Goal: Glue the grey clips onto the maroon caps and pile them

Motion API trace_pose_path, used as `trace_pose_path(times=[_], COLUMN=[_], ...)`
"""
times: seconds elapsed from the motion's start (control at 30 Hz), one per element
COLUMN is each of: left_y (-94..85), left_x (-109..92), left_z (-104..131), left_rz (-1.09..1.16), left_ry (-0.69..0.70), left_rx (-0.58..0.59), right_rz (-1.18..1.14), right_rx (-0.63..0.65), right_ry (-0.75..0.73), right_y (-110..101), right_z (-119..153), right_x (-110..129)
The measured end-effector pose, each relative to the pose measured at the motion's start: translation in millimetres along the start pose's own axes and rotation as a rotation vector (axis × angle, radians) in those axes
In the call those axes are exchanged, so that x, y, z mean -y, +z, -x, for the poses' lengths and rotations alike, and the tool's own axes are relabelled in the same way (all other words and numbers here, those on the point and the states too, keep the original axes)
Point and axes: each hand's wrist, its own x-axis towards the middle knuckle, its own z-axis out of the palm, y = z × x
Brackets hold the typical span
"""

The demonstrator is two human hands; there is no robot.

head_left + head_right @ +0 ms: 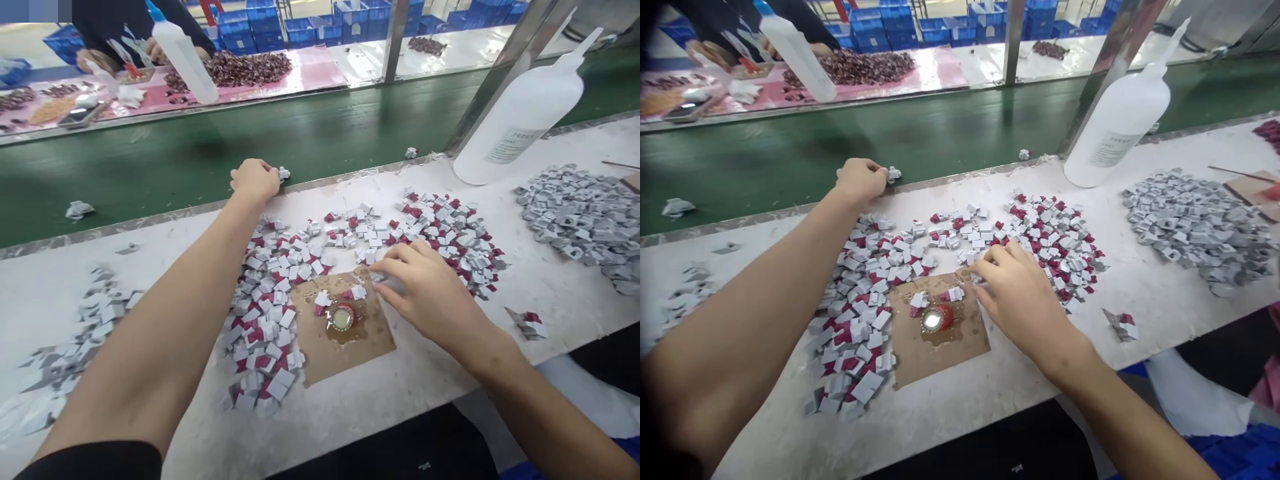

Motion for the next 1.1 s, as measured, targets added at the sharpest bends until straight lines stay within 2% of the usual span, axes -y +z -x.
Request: trace_pose_path(times=[0.1, 0.17, 0.2, 0.27, 0.33, 0.43, 0.5, 0.6, 0.7, 0.8, 0.9, 0.97, 1.1], left_y=[-22.6, -51.5, -68.1, -101.3, -129.7, -158.5, -169.4, -176.1, -174.0, -167.7, -159.5, -152.3, -135.0], left_x=[-12.6, -25.6, -31.7, -39.9, -40.0, -23.3, -5.4, 19.0, 32.1, 33.7, 26.0, 17.8, 4.5], left_z=[14.6, 39.3, 56.6, 100.4, 154.3, 240.0, 289.5, 341.0, 365.8, 373.3, 374.5, 374.8, 374.0], left_rz=[-0.177, -0.237, -0.267, -0.347, -0.449, -0.570, -0.647, -0.756, -0.794, -0.765, -0.701, -0.610, -0.403], left_ry=[-0.245, -0.315, -0.307, -0.219, -0.108, -0.162, -0.191, -0.190, -0.184, -0.200, -0.217, -0.242, -0.323], left_rx=[0.027, 0.044, 0.044, 0.014, -0.017, 0.075, 0.076, 0.064, 0.089, 0.069, 0.011, -0.033, -0.060], right_rz=[-0.008, -0.109, -0.163, -0.228, -0.227, -0.170, -0.147, -0.135, -0.102, -0.107, -0.174, -0.279, -0.636], right_rx=[-0.051, -0.121, -0.150, -0.177, -0.166, -0.158, -0.167, -0.177, -0.186, -0.168, -0.142, -0.164, -0.258], right_ry=[-0.007, 0.033, 0.059, 0.093, 0.066, 0.077, 0.142, 0.212, 0.205, 0.130, 0.073, 0.138, 0.379], right_y=[-4.2, -12.0, -15.6, -19.0, -15.0, -0.9, 5.9, 6.3, 1.2, -1.4, -1.2, -0.7, 2.1], right_z=[7.1, 21.0, 30.6, 53.7, 78.5, 108.5, 118.7, 118.9, 110.9, 105.6, 105.0, 103.9, 90.7], right_x=[1.3, 5.3, 7.5, 10.9, 11.9, 12.2, 13.8, 16.4, 14.5, 8.9, 8.7, 15.1, 36.1])
